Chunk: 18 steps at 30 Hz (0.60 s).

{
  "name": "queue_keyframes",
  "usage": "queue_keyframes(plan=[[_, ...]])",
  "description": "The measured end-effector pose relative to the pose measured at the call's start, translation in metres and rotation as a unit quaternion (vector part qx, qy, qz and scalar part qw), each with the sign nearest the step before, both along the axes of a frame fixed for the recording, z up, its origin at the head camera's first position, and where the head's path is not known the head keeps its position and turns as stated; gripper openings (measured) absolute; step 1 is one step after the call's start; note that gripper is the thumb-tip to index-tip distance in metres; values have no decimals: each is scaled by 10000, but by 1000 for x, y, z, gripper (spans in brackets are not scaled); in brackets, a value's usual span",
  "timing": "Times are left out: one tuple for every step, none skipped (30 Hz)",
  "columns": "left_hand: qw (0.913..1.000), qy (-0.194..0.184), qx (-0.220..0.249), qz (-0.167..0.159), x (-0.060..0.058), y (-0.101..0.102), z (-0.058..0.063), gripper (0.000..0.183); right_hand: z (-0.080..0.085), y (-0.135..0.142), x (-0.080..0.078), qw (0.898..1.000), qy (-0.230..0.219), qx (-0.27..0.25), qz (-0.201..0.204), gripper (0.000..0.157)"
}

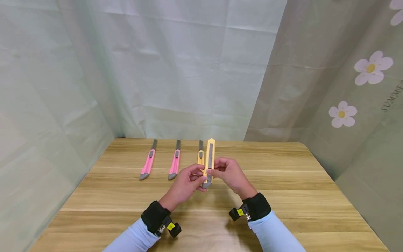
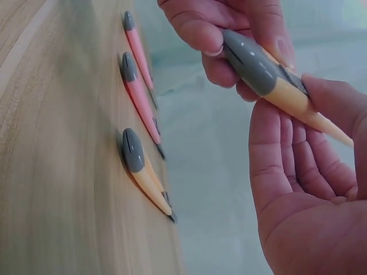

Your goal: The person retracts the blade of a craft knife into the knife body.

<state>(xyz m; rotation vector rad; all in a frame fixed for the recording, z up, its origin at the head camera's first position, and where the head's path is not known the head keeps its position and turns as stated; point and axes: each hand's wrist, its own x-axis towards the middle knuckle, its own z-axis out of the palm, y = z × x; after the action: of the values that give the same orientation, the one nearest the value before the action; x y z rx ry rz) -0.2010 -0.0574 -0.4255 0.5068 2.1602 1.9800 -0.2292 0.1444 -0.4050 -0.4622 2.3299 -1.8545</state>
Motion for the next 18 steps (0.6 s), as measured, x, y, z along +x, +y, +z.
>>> queue_keyframes(plan=[[10000,8,-4,2,-1,0,-1,37,0,0,0,10000,-33,-17,19,18],[10000,39,-19,4,-1,1,-1,36,0,1,0,10000,-72,-38,45,19],[10000,70,-30,3,-1,2,-2,36,0,2,0,9999,-133,-56,78,20],[9999,111,-114,36,-2,2,-3,35,0,2,0,9997,-185,-65,108,21],[9997,131,-177,53,-2,2,-3,34,0,2,0,9995,-268,-88,127,23],[9995,144,-269,63,-2,3,-5,34,0,3,0,9992,-361,-107,128,24],[9992,150,-375,60,-3,5,-6,35,-1,4,-1,9988,-465,-116,123,25],[9985,174,-509,51,-2,6,-8,35,-3,5,-1,9984,-554,-110,95,26],[9978,166,-639,33,-2,8,-9,35,-5,7,-1,9980,-630,-81,59,27],[9968,158,-779,9,-2,10,-11,35,-7,9,-2,9975,-707,-60,12,29],[9962,141,-859,-41,-1,12,-12,35,-9,11,-2,9971,-759,-40,-26,29],[9951,152,-970,-97,-1,14,-14,34,-12,13,-3,9968,-794,13,-66,30],[9936,171,-1102,-150,-1,16,-15,33,-14,16,-4,9965,-820,85,-109,29],[9918,206,-1247,-206,-1,19,-15,32,-16,19,-4,9963,-826,169,-149,29],[9897,227,-1385,-271,-1,22,-15,30,-18,22,-5,9960,-846,236,-187,28],[9871,275,-1543,-330,-1,25,-16,28,-19,25,-6,9955,-863,305,-226,27],[9838,307,-1723,-385,-1,28,-15,26,-21,29,-7,9951,-874,388,-256,27],[9789,418,-1956,-425,-2,32,-15,23,-22,32,-8,9942,-924,463,-298,26]])
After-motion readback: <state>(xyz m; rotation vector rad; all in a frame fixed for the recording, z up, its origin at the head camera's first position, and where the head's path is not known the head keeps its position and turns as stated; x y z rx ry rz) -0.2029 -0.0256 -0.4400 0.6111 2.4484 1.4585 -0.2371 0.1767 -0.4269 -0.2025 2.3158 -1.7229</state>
